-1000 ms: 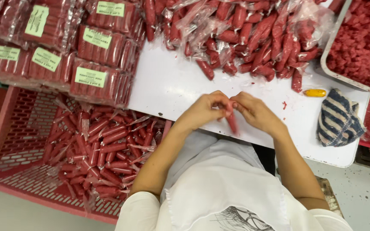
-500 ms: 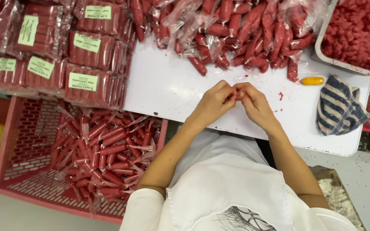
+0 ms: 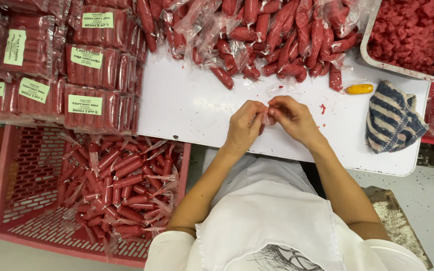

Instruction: The person ties links of raw sausage casing by hand and places the finished links into a red basket. The person also handles loose ground meat from a metal tray and places it into the basket. Packaged sausages are visible on the table.

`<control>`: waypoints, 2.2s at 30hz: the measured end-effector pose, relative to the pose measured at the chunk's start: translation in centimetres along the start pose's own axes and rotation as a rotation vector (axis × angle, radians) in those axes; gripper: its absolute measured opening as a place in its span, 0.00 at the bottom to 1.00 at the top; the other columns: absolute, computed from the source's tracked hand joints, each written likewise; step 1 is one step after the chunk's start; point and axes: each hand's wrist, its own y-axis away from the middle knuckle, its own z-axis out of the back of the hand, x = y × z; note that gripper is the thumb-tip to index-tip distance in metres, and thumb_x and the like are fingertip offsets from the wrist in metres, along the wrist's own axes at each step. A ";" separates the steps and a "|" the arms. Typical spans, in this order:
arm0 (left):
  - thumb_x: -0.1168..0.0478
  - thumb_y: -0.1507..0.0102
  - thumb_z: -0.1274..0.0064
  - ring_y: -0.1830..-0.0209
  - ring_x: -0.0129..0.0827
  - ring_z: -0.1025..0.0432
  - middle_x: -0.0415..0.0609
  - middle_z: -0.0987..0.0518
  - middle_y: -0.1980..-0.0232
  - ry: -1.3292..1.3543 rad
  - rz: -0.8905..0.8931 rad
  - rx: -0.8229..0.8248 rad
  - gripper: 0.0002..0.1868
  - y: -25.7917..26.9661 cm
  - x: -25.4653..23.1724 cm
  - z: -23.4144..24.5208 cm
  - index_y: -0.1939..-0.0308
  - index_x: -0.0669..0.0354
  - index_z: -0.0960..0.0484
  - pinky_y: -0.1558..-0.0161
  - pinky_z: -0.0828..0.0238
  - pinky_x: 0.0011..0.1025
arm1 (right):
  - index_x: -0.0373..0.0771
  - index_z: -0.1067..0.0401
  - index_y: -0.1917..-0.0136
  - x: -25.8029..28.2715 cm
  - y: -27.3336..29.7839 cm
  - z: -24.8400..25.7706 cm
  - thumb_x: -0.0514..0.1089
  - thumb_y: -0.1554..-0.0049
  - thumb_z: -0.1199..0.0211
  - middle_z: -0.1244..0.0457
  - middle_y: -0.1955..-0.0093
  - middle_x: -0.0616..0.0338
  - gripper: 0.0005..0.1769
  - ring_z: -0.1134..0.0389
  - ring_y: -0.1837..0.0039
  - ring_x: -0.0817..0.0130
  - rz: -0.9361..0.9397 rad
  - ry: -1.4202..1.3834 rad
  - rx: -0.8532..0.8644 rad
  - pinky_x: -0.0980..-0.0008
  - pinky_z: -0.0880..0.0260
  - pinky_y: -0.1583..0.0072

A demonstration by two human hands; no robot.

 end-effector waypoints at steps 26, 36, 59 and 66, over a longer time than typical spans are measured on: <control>0.64 0.30 0.53 0.53 0.52 0.23 0.57 0.20 0.57 -0.273 0.279 0.341 0.10 2.2 -2.8 4.2 0.52 0.65 0.17 0.52 0.24 0.44 | 0.37 0.32 0.49 0.1 -0.2 -2.9 0.35 0.31 0.45 0.35 0.62 0.53 0.03 0.35 0.65 0.69 -0.296 -0.520 -0.420 0.73 0.33 0.64; 0.48 0.36 0.43 0.59 0.58 0.22 0.59 0.21 0.62 -0.969 0.378 0.184 0.20 -4.4 4.5 8.5 0.56 0.64 0.18 0.61 0.25 0.51 | 0.34 0.25 0.49 -0.1 0.6 -3.1 0.38 0.33 0.41 0.32 0.65 0.50 0.06 0.30 0.63 0.65 -0.351 -0.121 -0.005 0.67 0.28 0.56; 0.55 0.33 0.49 0.58 0.57 0.23 0.61 0.20 0.61 0.110 0.365 0.432 0.13 0.0 -3.0 5.7 0.48 0.57 0.22 0.57 0.26 0.46 | 0.35 0.25 0.44 8.7 -3.2 -0.2 0.30 0.35 0.43 0.37 0.56 0.55 0.09 0.33 0.52 0.54 0.571 0.727 0.108 0.62 0.30 0.52; 0.50 0.28 0.54 0.77 0.30 0.22 0.50 0.16 0.73 0.554 0.585 0.623 0.14 -0.3 0.7 -4.1 0.61 0.52 0.21 0.85 0.35 0.18 | 0.39 0.24 0.44 5.8 0.2 7.9 0.30 0.35 0.40 0.37 0.55 0.58 0.10 0.33 0.51 0.57 0.425 0.916 0.033 0.63 0.30 0.51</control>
